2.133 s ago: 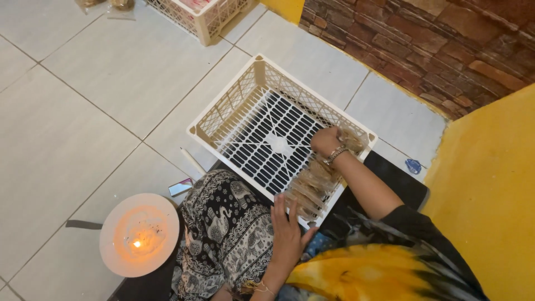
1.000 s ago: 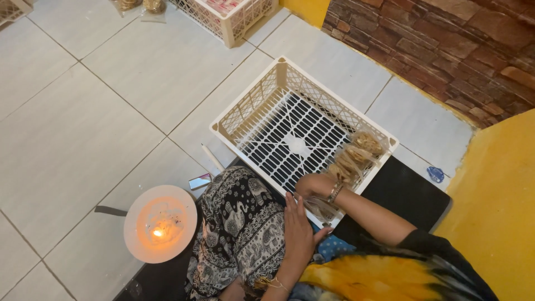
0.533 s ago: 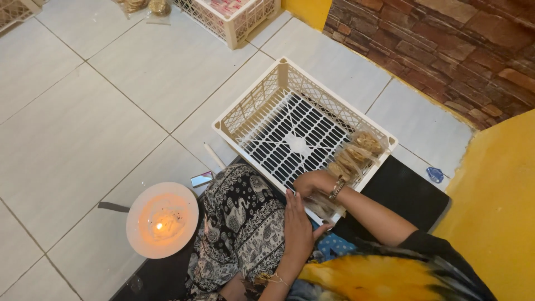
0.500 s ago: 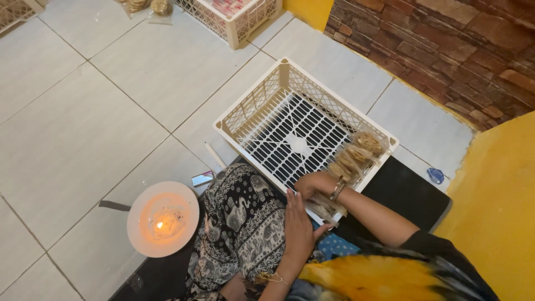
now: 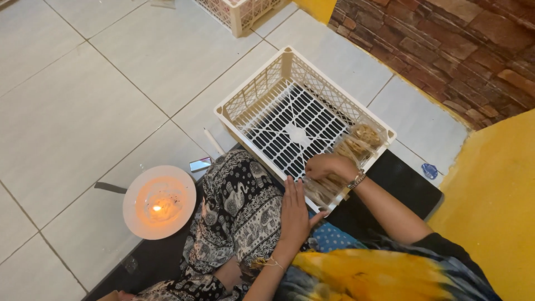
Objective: Sealing small plastic bags of food by melting the plastic over a candle flame and placing them in a crate.
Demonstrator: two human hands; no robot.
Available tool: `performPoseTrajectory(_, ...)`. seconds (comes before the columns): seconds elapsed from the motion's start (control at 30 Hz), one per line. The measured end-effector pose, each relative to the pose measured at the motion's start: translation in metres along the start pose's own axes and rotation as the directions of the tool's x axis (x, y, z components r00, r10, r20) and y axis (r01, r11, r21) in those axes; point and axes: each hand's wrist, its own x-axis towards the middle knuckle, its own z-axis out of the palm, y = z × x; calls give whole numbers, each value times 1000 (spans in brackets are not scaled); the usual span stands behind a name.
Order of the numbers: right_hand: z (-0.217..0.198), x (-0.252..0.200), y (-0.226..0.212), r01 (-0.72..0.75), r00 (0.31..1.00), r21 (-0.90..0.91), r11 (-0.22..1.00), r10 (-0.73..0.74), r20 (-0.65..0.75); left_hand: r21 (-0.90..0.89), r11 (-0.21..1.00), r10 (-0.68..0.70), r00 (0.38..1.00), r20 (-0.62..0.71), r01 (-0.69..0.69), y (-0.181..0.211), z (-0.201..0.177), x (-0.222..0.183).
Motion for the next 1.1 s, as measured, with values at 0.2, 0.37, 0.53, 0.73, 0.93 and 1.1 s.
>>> performPoseTrajectory(0.2,13,46,32,104,988,66,992,-95,-125,-50,999,10,999,32,-8,0,-3,0)
performPoseTrajectory(0.37,-12,9,6,88,963,138,986,-49,-266,-69,997,-12,999,51,15,4,-12,1)
performPoseTrajectory(0.53,6,38,43,-48,984,44,998,55,-169,-45,999,-16,997,82,20,4,-11,-1)
performPoseTrajectory(0.73,-4,8,14,-143,980,3,990,142,-138,-39,998,-48,993,103,52,7,-18,-1)
performPoseTrajectory(0.93,-26,-9,-47,-30,982,-27,999,25,-188,-682,693,-167,972,163,234,2,-68,-13)
performPoseTrajectory(1.1,-25,-16,-110,265,901,-113,958,-287,-326,-720,643,-442,894,-72,260,-30,-124,-50)
